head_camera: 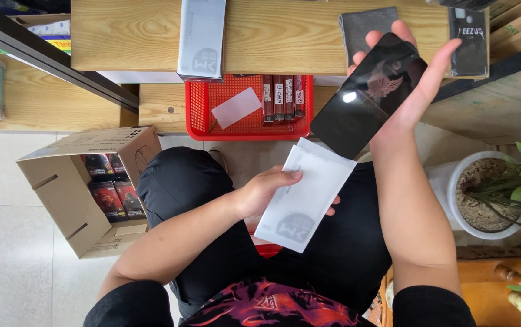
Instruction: Inspecting mobile phone screen protectors by removing them from their protective sleeves, checking for defects, and replacing them.
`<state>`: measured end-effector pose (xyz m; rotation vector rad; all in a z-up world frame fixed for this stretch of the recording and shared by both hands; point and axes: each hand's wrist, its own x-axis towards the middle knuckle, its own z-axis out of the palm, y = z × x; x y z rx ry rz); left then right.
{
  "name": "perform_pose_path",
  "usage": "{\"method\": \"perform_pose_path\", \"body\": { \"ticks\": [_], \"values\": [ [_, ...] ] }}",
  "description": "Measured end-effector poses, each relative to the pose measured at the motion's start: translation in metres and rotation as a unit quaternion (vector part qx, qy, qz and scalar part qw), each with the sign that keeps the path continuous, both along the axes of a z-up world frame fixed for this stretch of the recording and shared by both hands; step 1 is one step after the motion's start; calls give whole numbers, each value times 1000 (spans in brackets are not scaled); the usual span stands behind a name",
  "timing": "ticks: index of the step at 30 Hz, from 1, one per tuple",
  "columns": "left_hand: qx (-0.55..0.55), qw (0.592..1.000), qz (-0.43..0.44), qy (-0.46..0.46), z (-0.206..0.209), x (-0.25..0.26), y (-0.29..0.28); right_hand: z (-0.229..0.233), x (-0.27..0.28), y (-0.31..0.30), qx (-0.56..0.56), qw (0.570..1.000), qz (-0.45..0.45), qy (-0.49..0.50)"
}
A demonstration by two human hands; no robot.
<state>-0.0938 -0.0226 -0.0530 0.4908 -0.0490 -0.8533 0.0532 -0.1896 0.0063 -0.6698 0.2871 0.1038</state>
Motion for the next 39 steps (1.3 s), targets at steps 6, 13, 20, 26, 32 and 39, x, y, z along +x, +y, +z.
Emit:
{"method": "perform_pose_path", "body": {
  "ticks": [6, 13, 20, 26, 32, 39],
  "values": [
    [-59, 998, 13, 35, -6, -2, -4, -24, -4, -4, 25, 992, 99, -79],
    [-143, 979, 138, 54, 7, -7, -17, -54, -43, 24, -11, 961, 253, -113],
    [-161, 970, 147, 104, -12, -15, -9, -53, -59, 17, -141, 931, 260, -212],
    [-146, 967, 156, 137, -6, -20, 2, -47, -70, 13, -285, 869, 257, -314],
    [-98, 970, 198, 100, 8, -20, 7, -46, -74, 7, -411, 778, 257, -400],
    [-59, 965, 246, 74, 9, -19, 3, -60, -76, 3, -498, 656, 221, -522]
  ]
}}
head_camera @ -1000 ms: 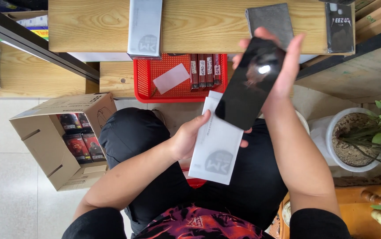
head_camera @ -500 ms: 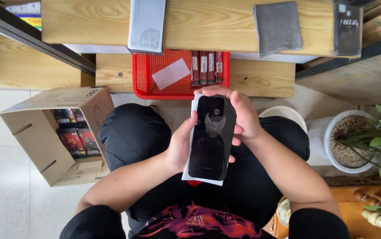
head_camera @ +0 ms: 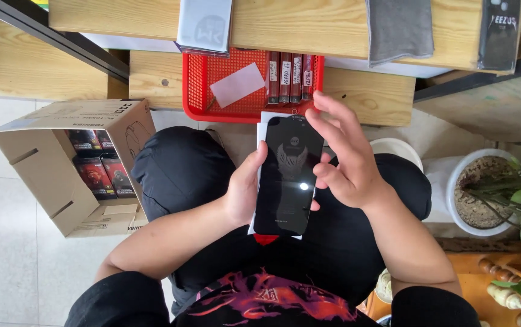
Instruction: Inspecting mobile phone screen protectors by removing them from their protective sleeves, checking for defects, and replacing them.
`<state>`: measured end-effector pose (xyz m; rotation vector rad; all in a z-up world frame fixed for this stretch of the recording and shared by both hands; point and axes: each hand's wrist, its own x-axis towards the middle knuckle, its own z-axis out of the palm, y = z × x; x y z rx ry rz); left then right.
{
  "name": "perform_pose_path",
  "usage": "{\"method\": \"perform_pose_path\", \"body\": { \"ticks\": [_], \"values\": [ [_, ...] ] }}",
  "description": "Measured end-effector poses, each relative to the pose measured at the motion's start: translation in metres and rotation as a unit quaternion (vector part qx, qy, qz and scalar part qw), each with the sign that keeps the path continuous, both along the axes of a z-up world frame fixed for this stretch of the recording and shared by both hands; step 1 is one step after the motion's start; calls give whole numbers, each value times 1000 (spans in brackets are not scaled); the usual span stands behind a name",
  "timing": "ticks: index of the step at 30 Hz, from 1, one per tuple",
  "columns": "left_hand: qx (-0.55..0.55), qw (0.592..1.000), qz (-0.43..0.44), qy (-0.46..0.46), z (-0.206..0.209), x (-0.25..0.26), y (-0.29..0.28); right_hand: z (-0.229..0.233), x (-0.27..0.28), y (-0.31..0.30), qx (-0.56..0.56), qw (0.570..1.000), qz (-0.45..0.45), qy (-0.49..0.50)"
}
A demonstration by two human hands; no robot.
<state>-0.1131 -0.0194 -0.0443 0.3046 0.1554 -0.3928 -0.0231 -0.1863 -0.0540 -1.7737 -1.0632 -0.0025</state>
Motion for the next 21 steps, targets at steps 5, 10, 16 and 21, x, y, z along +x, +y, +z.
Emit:
{"method": "perform_pose_path", "body": {
  "ticks": [5, 10, 16, 21],
  "values": [
    [-27, 999, 25, -7, -3, 0, -1, -6, 5, -2, -17, 999, -6, -39],
    [-44, 998, 47, -3, -17, -2, -3, -9, 0, 0, -35, 997, -14, -66],
    [-35, 998, 47, 11, -35, -3, 0, 1, -6, 5, -39, 994, -27, -102],
    [-55, 996, 67, 11, -19, 1, 8, 4, -16, 11, -48, 989, -27, -141]
  ]
}}
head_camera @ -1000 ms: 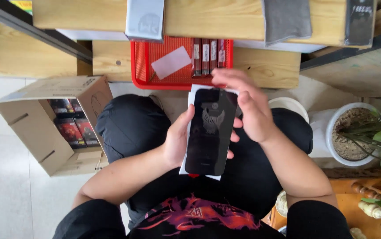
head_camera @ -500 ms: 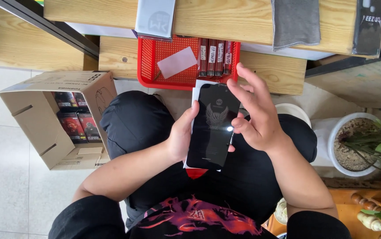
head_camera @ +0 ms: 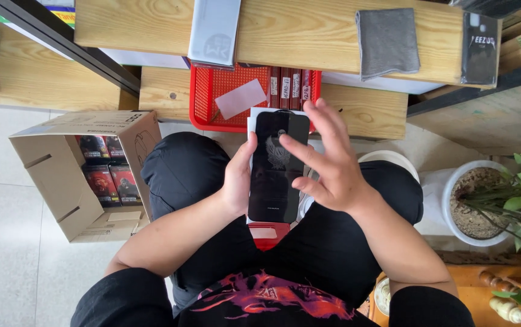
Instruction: Inspecting mobile phone screen protectors by removing them from their protective sleeves, checking for defects, and replacing them.
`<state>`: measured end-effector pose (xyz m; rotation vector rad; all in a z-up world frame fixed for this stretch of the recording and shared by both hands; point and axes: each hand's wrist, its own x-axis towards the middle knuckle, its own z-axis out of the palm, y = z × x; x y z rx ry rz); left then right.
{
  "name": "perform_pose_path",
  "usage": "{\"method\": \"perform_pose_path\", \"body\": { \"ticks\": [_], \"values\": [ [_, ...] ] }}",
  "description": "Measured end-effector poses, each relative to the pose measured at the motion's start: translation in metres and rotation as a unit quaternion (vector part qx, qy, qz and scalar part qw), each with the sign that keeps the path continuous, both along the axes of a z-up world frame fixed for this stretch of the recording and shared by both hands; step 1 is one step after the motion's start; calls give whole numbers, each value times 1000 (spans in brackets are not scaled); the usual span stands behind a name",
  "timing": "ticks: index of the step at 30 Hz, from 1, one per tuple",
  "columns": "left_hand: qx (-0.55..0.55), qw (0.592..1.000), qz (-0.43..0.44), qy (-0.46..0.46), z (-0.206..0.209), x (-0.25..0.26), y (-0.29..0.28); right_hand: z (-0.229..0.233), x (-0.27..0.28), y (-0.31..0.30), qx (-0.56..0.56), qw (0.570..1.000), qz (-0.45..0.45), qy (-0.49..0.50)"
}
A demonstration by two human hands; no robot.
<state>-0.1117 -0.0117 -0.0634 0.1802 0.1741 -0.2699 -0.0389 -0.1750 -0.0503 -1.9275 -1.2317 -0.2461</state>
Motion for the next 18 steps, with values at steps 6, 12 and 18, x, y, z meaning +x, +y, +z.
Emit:
{"method": "perform_pose_path", "body": {
  "ticks": [6, 12, 18],
  "values": [
    [1, 1000, 14, 6, 4, 6, 12, -8, -17, 9, -12, 998, 19, -61],
    [-19, 1000, 19, 5, 7, 19, 25, -7, -29, 12, -21, 994, 49, -94],
    [-16, 1000, 19, -6, 18, 24, 27, 0, -36, 13, -21, 990, 87, -105]
  ]
}}
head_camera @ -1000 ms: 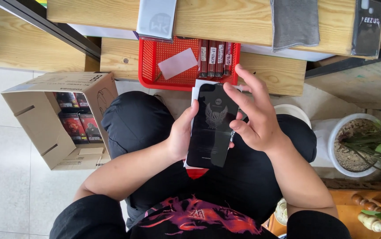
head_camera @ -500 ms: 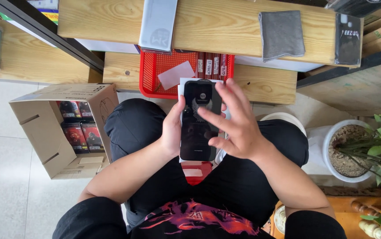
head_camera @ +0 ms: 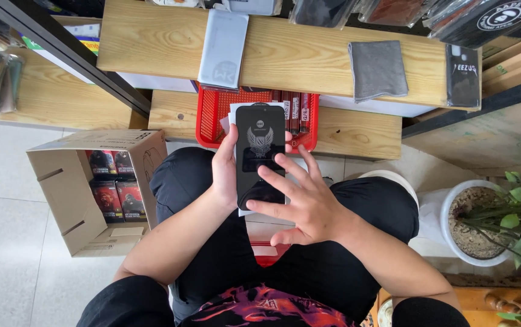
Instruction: Inspecting mobile phone screen protectors by removing them from their protective sleeves, checking for defects, and replacing them.
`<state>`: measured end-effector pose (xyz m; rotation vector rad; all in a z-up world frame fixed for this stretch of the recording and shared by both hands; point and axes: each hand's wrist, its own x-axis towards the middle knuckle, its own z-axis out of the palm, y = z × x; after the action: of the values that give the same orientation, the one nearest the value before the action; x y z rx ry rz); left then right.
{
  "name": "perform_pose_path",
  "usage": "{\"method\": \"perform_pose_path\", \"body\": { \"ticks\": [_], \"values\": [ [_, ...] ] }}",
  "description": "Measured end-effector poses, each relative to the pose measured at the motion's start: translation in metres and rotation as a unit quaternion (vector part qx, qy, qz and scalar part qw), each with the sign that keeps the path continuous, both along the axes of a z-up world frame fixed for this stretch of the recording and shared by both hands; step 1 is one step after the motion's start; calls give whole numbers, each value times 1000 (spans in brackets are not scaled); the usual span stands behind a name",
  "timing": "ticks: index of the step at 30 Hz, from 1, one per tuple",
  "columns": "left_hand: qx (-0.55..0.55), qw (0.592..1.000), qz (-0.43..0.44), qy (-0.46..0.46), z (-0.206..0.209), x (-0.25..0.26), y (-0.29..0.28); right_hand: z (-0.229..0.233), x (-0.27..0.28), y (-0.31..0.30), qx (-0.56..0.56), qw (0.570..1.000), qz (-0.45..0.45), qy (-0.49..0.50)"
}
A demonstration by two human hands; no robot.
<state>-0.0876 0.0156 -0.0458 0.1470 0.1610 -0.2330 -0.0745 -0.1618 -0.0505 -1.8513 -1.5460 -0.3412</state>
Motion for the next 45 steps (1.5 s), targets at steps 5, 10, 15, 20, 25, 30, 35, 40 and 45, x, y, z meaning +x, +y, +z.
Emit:
{"method": "perform_pose_path", "body": {
  "ticks": [5, 10, 15, 20, 25, 30, 35, 40, 45],
  "values": [
    [23, 1000, -8, 7, 8, 9, -5, 10, 7, -2, 11, 999, 32, 1],
    [40, 999, -17, 5, 19, 33, -10, 29, 70, -8, 80, 994, -52, -45],
    [26, 999, -37, 16, 15, 54, -18, 30, 124, -2, 119, 987, -99, 43],
    [67, 993, -57, 74, 8, 62, -12, -1, 142, 6, 91, 986, -93, 101],
    [85, 989, -24, 120, 18, 71, -12, -3, 151, 8, 58, 984, -113, 128],
    [60, 991, 4, 118, 20, 68, -19, -7, 149, 8, 40, 986, -113, 114],
    [8, 996, 5, 89, -11, 73, 0, 1, 118, 13, 27, 992, -91, 87],
    [35, 999, -9, 32, -11, 75, 6, 0, 87, 17, 9, 999, -33, 8],
    [28, 997, 12, -70, 3, 67, 6, 13, 74, 14, -28, 999, 27, -37]
  ]
}}
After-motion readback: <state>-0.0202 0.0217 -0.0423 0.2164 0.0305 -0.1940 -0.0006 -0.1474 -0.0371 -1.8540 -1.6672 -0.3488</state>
